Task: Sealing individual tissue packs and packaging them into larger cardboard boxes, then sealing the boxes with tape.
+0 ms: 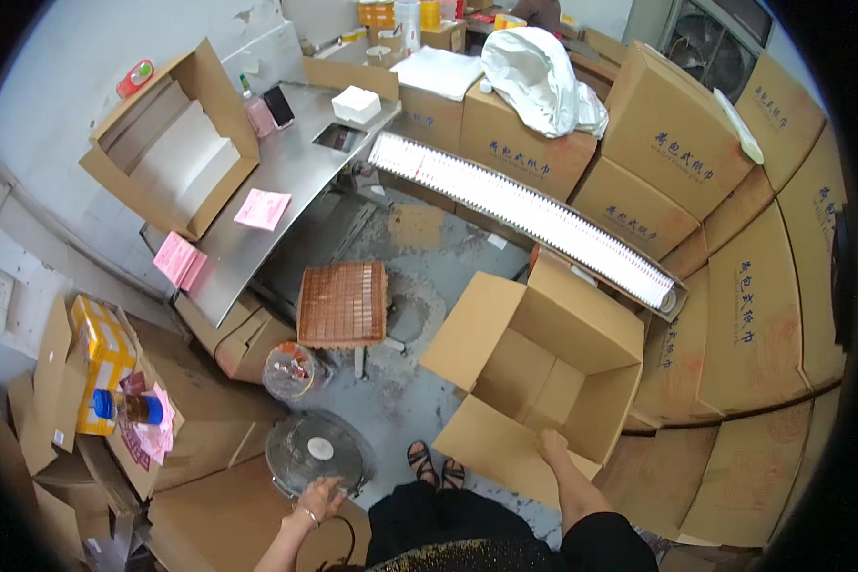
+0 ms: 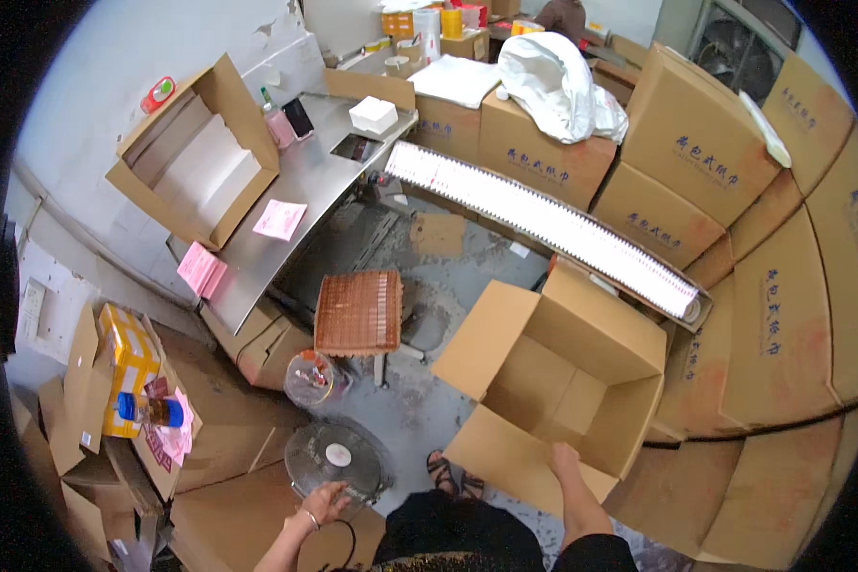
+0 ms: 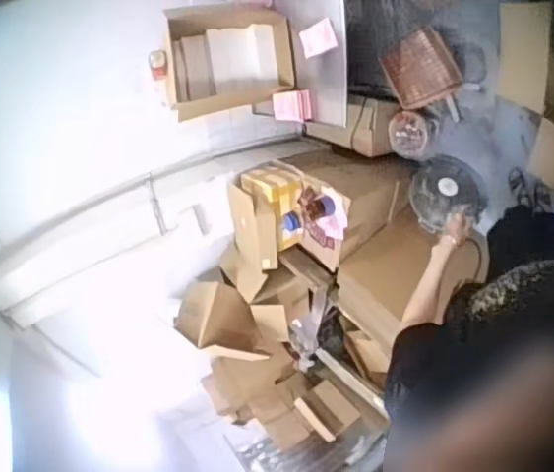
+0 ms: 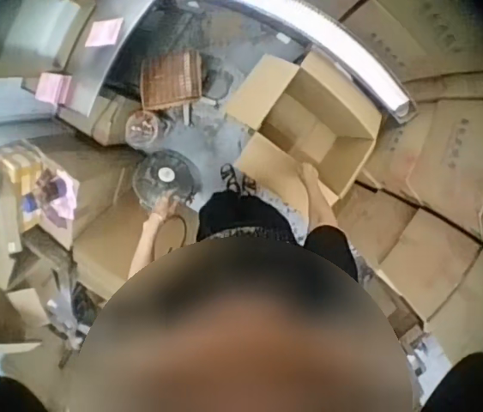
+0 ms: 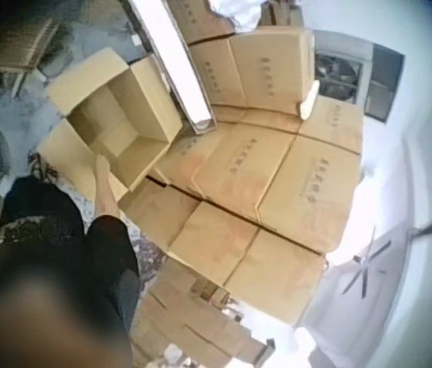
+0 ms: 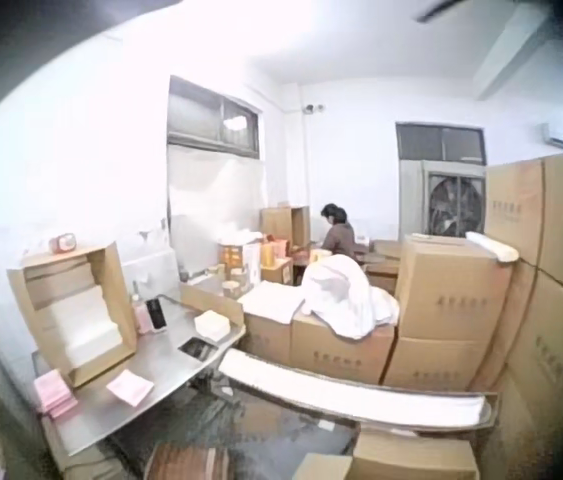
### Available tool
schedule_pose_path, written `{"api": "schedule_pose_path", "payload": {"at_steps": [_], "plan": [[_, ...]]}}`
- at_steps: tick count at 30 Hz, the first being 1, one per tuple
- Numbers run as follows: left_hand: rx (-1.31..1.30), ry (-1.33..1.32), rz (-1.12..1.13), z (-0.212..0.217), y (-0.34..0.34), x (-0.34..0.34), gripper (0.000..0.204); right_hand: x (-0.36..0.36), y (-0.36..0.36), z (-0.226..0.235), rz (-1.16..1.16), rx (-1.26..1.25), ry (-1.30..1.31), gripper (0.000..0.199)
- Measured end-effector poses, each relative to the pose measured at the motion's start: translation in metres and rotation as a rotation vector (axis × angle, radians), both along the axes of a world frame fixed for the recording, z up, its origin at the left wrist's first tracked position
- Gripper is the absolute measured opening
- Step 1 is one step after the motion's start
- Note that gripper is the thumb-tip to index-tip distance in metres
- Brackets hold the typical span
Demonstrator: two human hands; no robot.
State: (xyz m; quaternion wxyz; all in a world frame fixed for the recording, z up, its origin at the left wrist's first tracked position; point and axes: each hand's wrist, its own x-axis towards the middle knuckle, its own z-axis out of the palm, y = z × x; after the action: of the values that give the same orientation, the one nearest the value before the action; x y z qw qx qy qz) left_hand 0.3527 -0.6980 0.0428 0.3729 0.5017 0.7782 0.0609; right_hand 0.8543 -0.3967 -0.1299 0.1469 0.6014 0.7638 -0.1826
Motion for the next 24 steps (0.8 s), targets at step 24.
{"api": "schedule_pose_path", "payload": {"at_steps": [24], "plan": [[0.039, -0.182, -0.122, -0.082, 0.314, -0.167, 0.039, -0.264, 0.07, -0.013, -0.952, -0.246, 0.088, 0.041]]}}
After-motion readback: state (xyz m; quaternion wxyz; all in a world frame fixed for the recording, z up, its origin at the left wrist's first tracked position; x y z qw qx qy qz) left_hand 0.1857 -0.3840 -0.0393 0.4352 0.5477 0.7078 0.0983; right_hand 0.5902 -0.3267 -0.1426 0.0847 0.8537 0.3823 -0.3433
